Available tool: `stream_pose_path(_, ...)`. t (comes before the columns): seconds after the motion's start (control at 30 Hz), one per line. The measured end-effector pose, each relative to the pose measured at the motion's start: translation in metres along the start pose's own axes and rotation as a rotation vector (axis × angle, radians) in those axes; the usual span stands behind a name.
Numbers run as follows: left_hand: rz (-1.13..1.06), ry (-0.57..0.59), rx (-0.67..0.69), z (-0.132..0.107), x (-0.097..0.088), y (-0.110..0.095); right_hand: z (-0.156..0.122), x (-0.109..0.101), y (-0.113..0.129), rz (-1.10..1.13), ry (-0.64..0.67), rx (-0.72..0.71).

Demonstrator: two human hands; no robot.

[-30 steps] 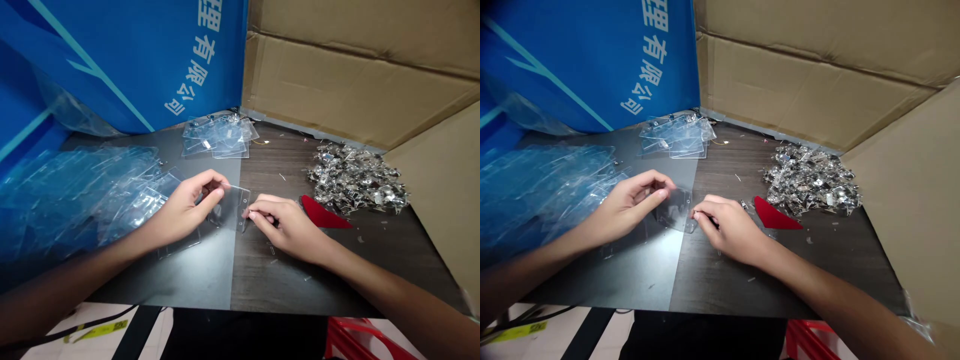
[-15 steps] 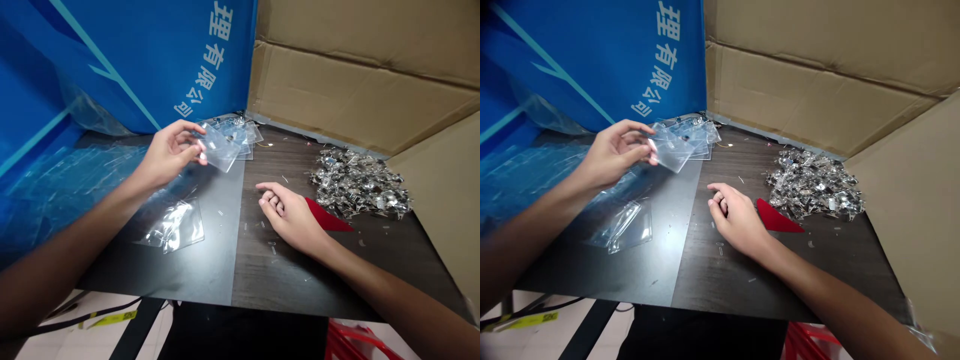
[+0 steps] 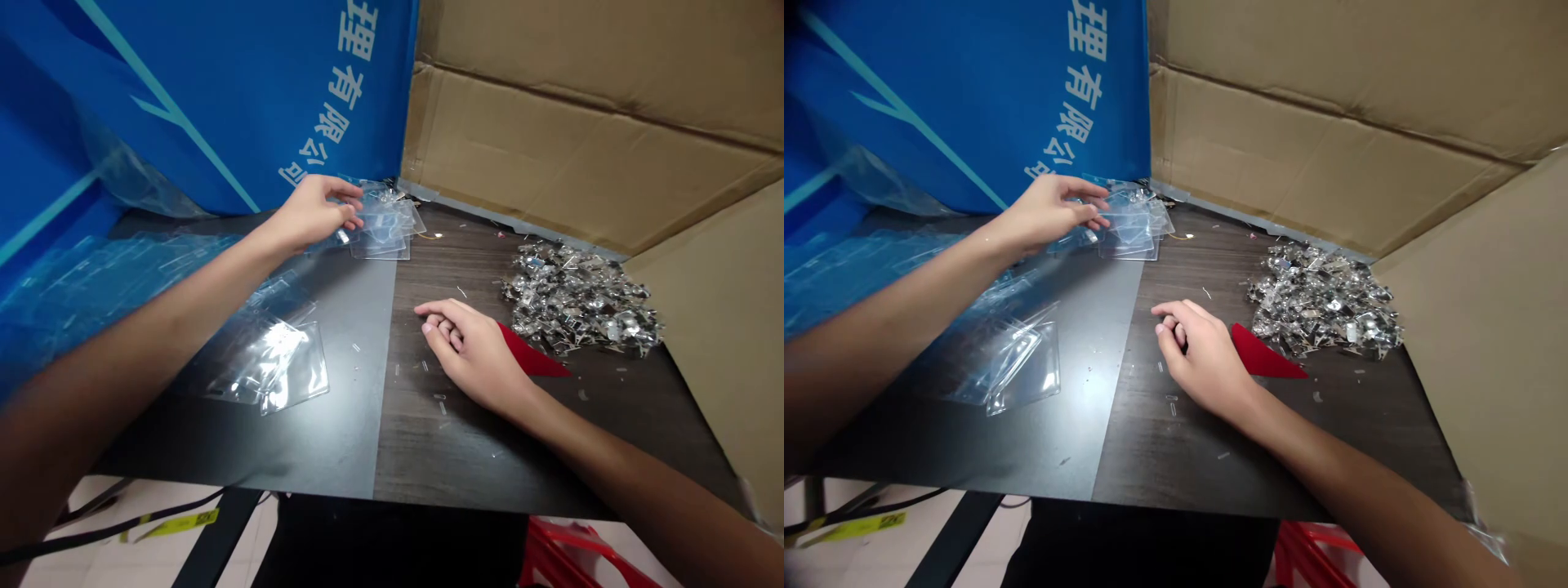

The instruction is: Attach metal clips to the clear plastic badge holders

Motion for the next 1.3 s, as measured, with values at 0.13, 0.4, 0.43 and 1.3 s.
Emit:
stream_pose_path(0.13, 0.267, 0.107, 0.058, -0.004, 0.001, 0.003, 0.000, 0.000, 0.000, -0.009, 0.008, -0.011)
stream_pose_path(0.4, 0.509, 0.227, 0.169, -0.037, 0.002, -0.023, 0.002, -0.011, -0.005, -0.359, -0.014, -0.031)
stream_pose_path(0.43, 0.491, 0.234, 0.174, -0.043, -0.002, -0.025, 0.003, -0.017, -0.006, -0.474, -0.041, -0.022)
stream_pose_path(1.3, 0.720, 0.708, 0.111, -0.141, -0.041, 0.032, 0.012, -0.065, -0.037, -0.987, -0.086, 0.317)
Point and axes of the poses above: each hand's wrist, its own z-axis towards the middle knuckle, its own x-axis out of the palm, y = z × x, the point moved 4 cm from there along z, towards the middle knuckle, and after that the axes turned 4 degrees about -z, right-handed, at the moved point
